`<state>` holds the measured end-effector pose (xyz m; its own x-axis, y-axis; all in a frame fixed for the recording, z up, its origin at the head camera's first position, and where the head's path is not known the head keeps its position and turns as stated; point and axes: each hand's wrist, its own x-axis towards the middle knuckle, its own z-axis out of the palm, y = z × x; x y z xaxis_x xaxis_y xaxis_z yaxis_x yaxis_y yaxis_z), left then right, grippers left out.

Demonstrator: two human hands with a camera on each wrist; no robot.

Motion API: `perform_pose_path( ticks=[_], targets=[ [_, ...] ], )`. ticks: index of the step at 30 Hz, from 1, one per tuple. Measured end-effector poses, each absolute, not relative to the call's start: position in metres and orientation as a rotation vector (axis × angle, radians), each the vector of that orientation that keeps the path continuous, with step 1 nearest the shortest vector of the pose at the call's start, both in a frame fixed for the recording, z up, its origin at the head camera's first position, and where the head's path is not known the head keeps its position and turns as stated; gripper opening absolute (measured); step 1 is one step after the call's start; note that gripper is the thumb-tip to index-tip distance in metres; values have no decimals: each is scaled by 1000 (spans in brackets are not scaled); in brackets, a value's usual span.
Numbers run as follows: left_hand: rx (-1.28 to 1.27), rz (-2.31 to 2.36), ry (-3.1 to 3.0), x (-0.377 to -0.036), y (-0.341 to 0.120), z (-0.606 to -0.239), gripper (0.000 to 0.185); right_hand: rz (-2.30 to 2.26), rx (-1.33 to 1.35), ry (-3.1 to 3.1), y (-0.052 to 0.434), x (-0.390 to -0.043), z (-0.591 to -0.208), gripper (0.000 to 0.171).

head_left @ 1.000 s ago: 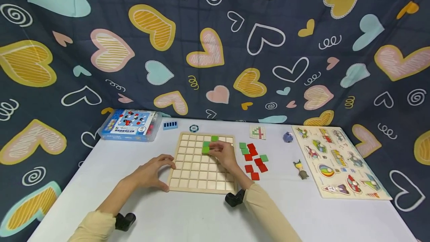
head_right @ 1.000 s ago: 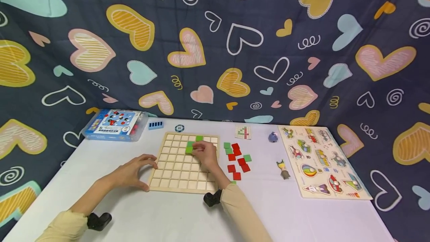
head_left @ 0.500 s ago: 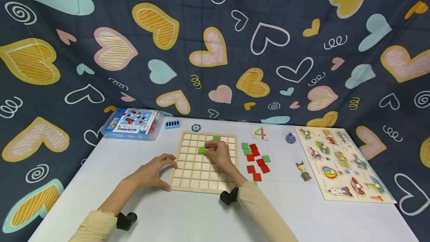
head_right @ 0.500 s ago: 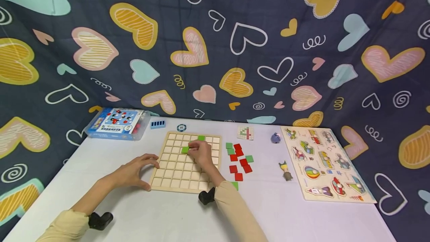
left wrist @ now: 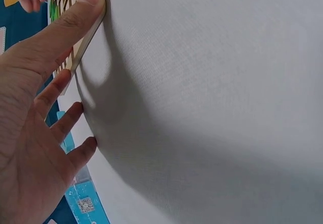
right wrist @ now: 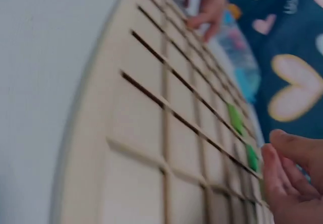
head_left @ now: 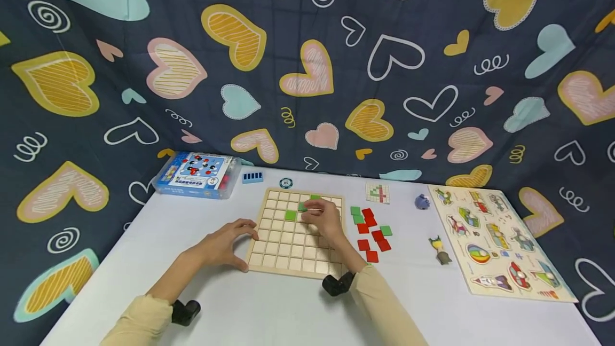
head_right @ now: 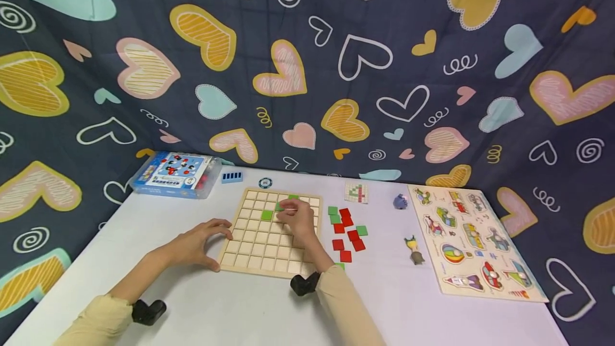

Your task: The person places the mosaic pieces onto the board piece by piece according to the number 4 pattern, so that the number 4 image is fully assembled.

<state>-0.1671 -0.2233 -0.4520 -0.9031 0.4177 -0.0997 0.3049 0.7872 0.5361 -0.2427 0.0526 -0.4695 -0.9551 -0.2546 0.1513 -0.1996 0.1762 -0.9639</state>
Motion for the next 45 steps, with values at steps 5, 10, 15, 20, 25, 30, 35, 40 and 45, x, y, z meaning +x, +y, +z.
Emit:
perform_pose_path(
  ticks=[5,10,15,20,25,30,35,40,45],
  targets=[
    [566,741,2763,-170,-224,-447,61,-1935,-372,2294,105,-242,-453,33],
    [568,738,2768,-170,-225,-447,61,-1689,-300,2492,186,-233,-444,36],
    [573,755,2756,-170,-224,-448,60,-1456,-207,2630,240,-228,-453,40],
    [577,758,2757,-169,-223,-448,60,-1532,-246,2541,257,-234,-470,38],
    [576,778,2755,-167,-226,-446,60,-1553,-237,2548,253,-241,-474,33],
    [580,792,2744,-168,-223,-449,60,-1571,-84,2599,252,-236,-476,32],
    [561,778,2739,-168,-220,-451,60,-1731,87,2488,245,-227,-476,35],
    [570,763,2753,-169,-219,-451,60,-1898,158,2331,230,-221,-470,38],
    [542,760,2753,-170,-222,-449,59,-1888,229,2315,204,-220,-463,38]
  ],
)
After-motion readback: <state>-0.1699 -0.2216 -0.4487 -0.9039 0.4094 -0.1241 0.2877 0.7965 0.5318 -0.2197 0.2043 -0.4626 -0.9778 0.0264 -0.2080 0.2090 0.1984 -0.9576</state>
